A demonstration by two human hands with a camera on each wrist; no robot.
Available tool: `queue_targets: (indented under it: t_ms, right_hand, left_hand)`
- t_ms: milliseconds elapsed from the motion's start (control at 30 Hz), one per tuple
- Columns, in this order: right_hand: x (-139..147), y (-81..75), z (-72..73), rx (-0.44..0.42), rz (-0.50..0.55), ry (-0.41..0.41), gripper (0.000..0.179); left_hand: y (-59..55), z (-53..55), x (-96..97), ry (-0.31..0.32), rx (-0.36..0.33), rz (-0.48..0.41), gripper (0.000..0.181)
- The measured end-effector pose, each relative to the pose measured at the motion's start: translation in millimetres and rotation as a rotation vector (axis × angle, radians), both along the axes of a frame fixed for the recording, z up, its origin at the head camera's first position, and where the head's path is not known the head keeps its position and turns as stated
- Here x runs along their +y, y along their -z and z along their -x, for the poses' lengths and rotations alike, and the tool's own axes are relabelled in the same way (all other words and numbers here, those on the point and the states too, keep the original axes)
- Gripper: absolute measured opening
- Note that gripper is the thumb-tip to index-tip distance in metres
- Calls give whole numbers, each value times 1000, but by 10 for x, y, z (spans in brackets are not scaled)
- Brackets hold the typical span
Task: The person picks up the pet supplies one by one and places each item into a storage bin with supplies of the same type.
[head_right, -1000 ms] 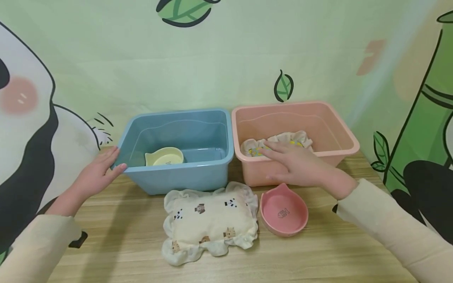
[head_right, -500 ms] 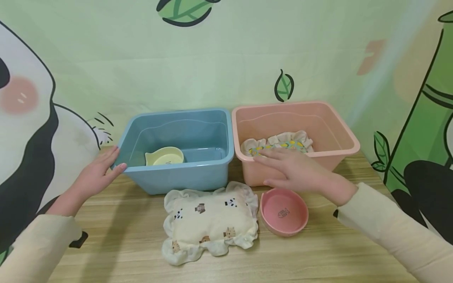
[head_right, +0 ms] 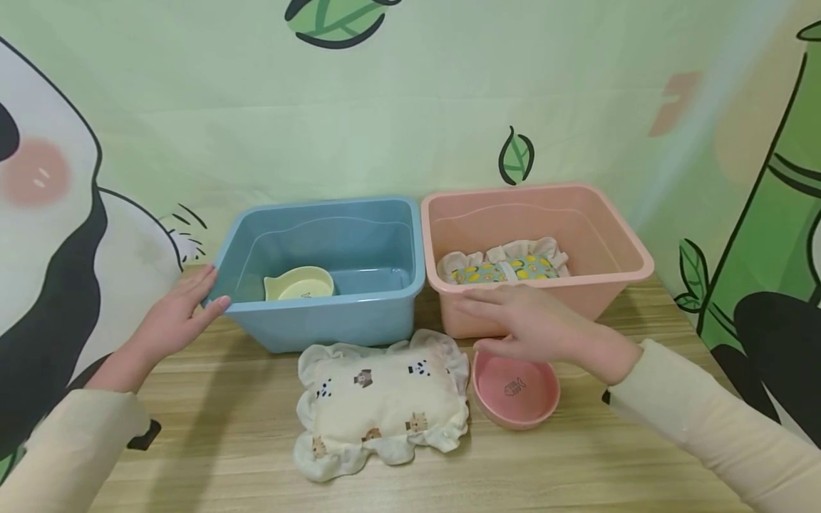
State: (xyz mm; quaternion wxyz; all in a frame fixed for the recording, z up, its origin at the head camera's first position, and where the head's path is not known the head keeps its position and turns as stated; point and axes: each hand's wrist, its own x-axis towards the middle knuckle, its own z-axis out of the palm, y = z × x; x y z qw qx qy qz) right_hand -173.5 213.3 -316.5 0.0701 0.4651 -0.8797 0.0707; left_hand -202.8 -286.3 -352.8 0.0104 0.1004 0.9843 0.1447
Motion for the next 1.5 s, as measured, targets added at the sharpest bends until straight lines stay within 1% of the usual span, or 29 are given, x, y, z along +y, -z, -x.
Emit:
queue_targets:
  t_ms: [267, 533, 667, 867, 1033, 1300, 1500]
  right_hand:
    - [15, 52, -3, -11, -4, 17, 52]
    - [50, 127, -2, -35, 9, 42, 50]
    - [81, 197, -1, -38, -13, 83, 47]
    - [116, 289, 3, -79, -55, 156, 48]
    - [140, 343, 22, -85, -59, 165, 47]
    - [189, 428, 58, -132, -74, 196, 45]
    - [225, 498, 79, -162, -60, 215, 41]
  left_hand:
    - [-5, -5, 13, -9, -4, -4, 78]
    - [-1, 0, 11, -20, -17, -9, 78]
    - [-7, -2, 13, -22, -24, -11, 78]
    - [-13, -3, 14, -17, -26, -14, 78]
    - [-9, 0, 10, -19, -28, -13, 78]
    - [-3, 0, 7, -17, -23, -16, 78]
    - [-5, -4, 7, -17, -21, -20, 77]
